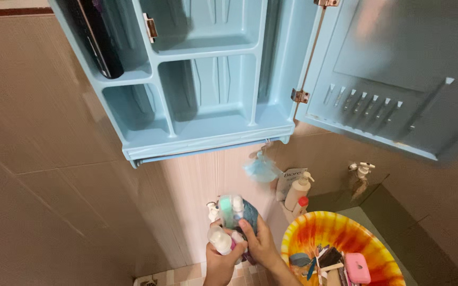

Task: The person organizes bathroom items by placing bottles, a sponge, and a soap bar into a wall-mounted cabinet. They rinse the sponge and soap under a tap before arranging them inside the cabinet compartments.

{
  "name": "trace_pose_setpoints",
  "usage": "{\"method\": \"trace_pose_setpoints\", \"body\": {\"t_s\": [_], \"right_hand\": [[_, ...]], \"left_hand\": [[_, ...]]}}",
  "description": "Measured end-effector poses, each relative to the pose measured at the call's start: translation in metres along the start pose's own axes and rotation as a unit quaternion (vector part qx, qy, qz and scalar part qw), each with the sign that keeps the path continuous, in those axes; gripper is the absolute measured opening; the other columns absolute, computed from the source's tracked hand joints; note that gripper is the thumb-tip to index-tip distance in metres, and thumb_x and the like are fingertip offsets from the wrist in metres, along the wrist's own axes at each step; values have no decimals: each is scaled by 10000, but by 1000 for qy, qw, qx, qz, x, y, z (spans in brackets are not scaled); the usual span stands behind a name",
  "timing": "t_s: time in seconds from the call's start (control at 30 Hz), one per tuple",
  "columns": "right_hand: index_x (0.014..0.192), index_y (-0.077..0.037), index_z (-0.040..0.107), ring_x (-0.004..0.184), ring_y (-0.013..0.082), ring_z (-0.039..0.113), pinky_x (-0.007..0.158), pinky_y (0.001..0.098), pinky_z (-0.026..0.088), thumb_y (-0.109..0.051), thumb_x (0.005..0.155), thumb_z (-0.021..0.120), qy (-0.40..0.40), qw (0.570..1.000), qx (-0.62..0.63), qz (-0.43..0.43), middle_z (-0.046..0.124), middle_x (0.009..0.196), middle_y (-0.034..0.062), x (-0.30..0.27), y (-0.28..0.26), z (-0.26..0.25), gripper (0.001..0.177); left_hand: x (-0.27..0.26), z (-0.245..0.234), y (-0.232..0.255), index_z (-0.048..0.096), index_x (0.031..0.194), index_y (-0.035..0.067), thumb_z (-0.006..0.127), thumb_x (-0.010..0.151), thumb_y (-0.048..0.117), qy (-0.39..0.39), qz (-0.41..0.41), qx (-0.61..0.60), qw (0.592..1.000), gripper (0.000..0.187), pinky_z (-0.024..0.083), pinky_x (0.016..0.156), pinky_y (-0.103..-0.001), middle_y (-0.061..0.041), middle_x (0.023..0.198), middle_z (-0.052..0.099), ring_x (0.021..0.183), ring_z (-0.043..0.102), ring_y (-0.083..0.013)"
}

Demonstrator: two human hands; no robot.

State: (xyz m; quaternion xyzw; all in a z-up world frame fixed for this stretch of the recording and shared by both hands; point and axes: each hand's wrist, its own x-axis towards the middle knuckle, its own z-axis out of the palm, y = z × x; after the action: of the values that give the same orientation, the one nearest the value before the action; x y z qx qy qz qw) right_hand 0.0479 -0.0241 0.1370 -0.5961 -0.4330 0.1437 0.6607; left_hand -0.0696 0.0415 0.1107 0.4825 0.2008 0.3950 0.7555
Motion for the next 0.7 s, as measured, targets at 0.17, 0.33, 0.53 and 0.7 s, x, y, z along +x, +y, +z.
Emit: {"method": "trace_pose_setpoints", "body": {"t_s": [0.17,0.33,0.53,0.7], "right_hand": [[1226,4,634,911,165,685,826,324,566,-224,1007,565,39,999,-33,-15,754,1005,114,8,-22,-5,324],[1006,6,677,681,204,664,664,361,545,-253,984,571,22,992,-126,-13,707,772,136,10,-28,-12,280],[886,-11,720,674,178,596,611,360,483,-432,1055,432,72,988,-132,-20,663,739,95,8,-18,-36,538],[1023,-72,766,582,148,563,551,300,451,-529,1023,406,109,927,243,265,657,717,12,30,-29,-47,582]], "left_hand": [[1,-3,12,673,940,19,815,739,-40,-44,15,12,999,253,550,620,-275,-17,909,663,711,663,-118],[-1,-6,9,701,950,22,829,730,-19,-72,-51,23,996,257,519,609,-277,-45,803,682,700,642,-121],[-2,-18,-6,665,972,21,818,732,17,-141,-45,-32,988,284,560,721,-287,-64,895,693,820,683,-147],[-1,-31,-11,657,1013,15,822,719,81,-220,-114,-81,966,344,519,667,-314,-73,877,658,775,646,-173]]}}
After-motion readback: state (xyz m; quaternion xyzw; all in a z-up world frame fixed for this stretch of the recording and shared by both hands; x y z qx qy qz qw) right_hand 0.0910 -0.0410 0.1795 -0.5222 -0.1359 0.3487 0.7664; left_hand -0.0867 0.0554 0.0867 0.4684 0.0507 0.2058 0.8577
